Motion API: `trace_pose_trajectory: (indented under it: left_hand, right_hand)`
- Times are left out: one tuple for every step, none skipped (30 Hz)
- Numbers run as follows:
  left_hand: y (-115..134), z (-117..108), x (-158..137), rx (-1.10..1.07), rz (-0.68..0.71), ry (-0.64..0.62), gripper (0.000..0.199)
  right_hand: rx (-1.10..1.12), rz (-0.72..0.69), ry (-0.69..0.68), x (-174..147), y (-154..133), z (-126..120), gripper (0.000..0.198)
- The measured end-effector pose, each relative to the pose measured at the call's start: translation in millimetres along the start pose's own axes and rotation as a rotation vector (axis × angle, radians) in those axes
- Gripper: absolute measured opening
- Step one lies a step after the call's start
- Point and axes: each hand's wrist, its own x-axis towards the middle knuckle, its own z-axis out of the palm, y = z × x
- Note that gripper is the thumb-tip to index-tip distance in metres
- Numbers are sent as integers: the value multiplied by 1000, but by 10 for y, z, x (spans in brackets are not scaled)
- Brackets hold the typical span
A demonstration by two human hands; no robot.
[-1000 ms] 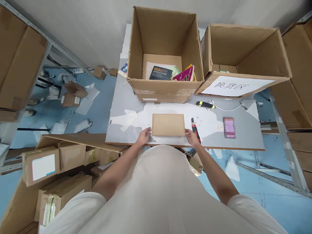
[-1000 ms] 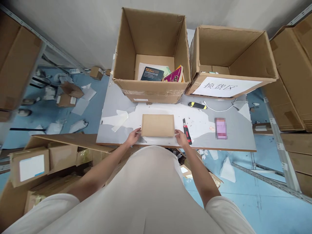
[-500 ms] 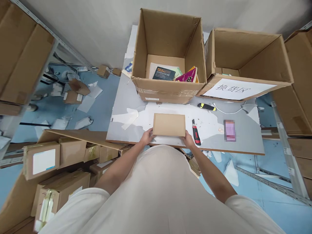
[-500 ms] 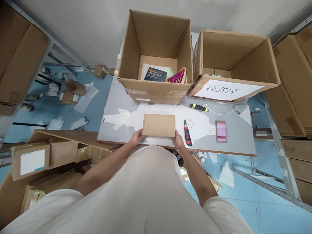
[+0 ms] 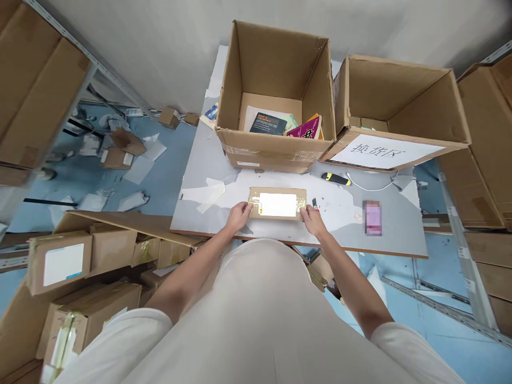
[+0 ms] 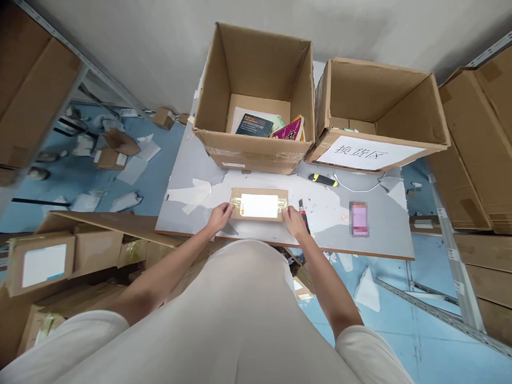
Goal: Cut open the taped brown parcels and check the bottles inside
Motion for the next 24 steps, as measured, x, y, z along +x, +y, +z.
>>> trace_pose_trajectory:
  left_hand:
    - [17,2,25,-5,-20,13,45]
    - [27,5,47,-10,-33,23,45]
    - [32,12,64,-14,-39,30,44]
    - [34,20,76,-20,-42,36,44]
    - [35,31,83,-27,-47,43,44]
    - [36,43,86,-38,-54,54,44]
    - [40,55,84,-53,-65,67,44]
    - [44,66,80,-69,-78,81,44]
    - [50,73,75,-85,-93,92,44]
    - [57,77,69,-98,-106,99,44]
    - [64,77,64,-105,-115,100,44]
    - [71,73,60,-104,-121,98,45]
    - [76,65,58,-98,-127,94,45]
    - [80,55,56,-87,-132,89,46]
    - [83,45,54,-77,-138,84,48]
    - [84,37,52,-71,-143,78,49]
    - [84,30,49,-73,-145,70,50]
    - [83,25,43,-82,-146,63,50]
    - [81,24,32,-96,-143,54,50]
    - [78,25,16,-112,-140,44,50]
    - [75,29,-8,-125,-138,39,51]
    - [72,34,-41,-126,-130,47,52]
    - [70,42,-84,-110,-106,74,54]
    - [71,52,-136,-75,-59,119,55]
  right_hand:
    - [11,25,-14,19,-12,12,40]
    - [24,48,-27,33,-17,32,41]
    - [36,66,-37,43,-18,56,42]
    - [48,79,-44,47,-16,82,43]
    - [60,87,-48,47,-10,105,44]
    - [73,91,-50,43,0,124,45]
    - [89,90,-57,35,15,137,46]
    - [111,86,-68,25,39,142,48]
    - [131,79,-74,12,73,140,49]
    - [141,75,-60,-3,119,133,50]
    - [132,83,-18,-19,178,123,50]
    - [96,109,46,-36,249,113,49]
    - [32,153,117,-52,329,106,48]
    - [-49,212,176,-65,414,106,47]
    - [-133,276,206,-75,500,113,49]
    - [-206,336,201,-79,582,126,54]
    - [-258,379,174,-77,656,145,58]
    - [-287,402,140,-71,720,166,60]
    - [-296,408,114,-60,770,184,60]
    - [-291,400,99,-47,806,194,59]
    - [-274,386,96,-33,826,191,59]
    - [-245,374,108,-22,827,169,59]
    - [-207,361,138,-14,808,128,59]
    - [-166,338,179,-11,762,66,59]
